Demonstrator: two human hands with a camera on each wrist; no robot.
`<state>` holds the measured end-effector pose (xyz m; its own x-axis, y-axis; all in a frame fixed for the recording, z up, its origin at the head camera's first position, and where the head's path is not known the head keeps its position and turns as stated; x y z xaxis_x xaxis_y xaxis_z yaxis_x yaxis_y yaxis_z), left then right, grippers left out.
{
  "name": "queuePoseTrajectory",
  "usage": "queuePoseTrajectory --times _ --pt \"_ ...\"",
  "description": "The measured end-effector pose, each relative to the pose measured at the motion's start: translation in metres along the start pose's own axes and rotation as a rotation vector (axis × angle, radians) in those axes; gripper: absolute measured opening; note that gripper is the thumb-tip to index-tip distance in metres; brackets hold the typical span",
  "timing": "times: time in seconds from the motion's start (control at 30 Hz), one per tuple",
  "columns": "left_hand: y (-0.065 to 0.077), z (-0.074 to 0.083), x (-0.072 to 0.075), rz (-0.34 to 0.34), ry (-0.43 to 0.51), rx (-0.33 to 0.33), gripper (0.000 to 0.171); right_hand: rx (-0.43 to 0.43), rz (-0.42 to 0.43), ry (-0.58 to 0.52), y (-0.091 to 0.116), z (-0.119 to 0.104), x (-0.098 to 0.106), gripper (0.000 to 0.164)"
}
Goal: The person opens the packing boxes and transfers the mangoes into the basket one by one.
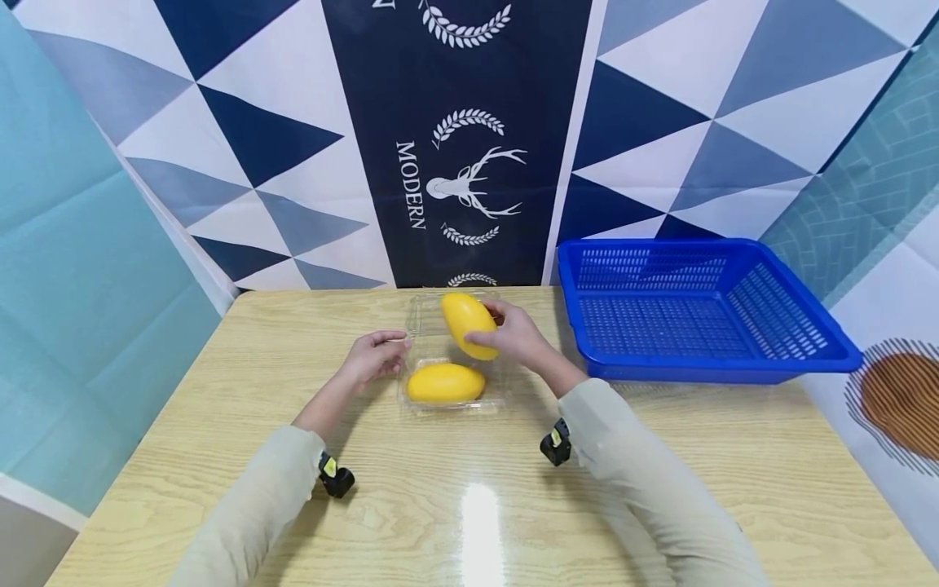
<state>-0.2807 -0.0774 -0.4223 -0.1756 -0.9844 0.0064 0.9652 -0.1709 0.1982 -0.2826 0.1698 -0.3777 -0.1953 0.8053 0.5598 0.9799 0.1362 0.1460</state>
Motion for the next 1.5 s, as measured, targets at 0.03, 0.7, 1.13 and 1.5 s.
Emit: queuePoseTrajectory --times 0.03,0.7,1.13,1.5 --pt "0.0 0.0 0.0 0.0 0.003 0.0 0.044 -0.011 0.001 -0.005 0.0 -0.001 0.001 0.075" --pt "-0.019 -0.023 0.003 0.063 0.005 -0.015 0.038 -0.109 0.008 -0.069 0.005 -0.008 0.017 0.073" --pt "-0.019 -0.022 0.005 0.043 0.01 -0.01 0.043 -0.142 0.053 -0.077 0.008 -0.007 0.03 0.076" --pt "-0.017 -0.021 0.005 0.048 -0.006 -0.014 0.039 -0.148 0.08 -0.079 0.009 -0.005 0.037 0.076"
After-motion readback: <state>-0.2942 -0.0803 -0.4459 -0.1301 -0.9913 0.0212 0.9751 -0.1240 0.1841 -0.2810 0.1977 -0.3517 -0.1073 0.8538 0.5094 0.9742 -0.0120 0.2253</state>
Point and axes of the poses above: each hand's wrist, its own y-axis away from the middle knuckle, its own x-axis out of the back of the hand, z = x × y, the point moved 3 cm from there along -y, towards the middle knuckle, and after that the axes turned 6 degrees about -x, right-handed, at the moved point
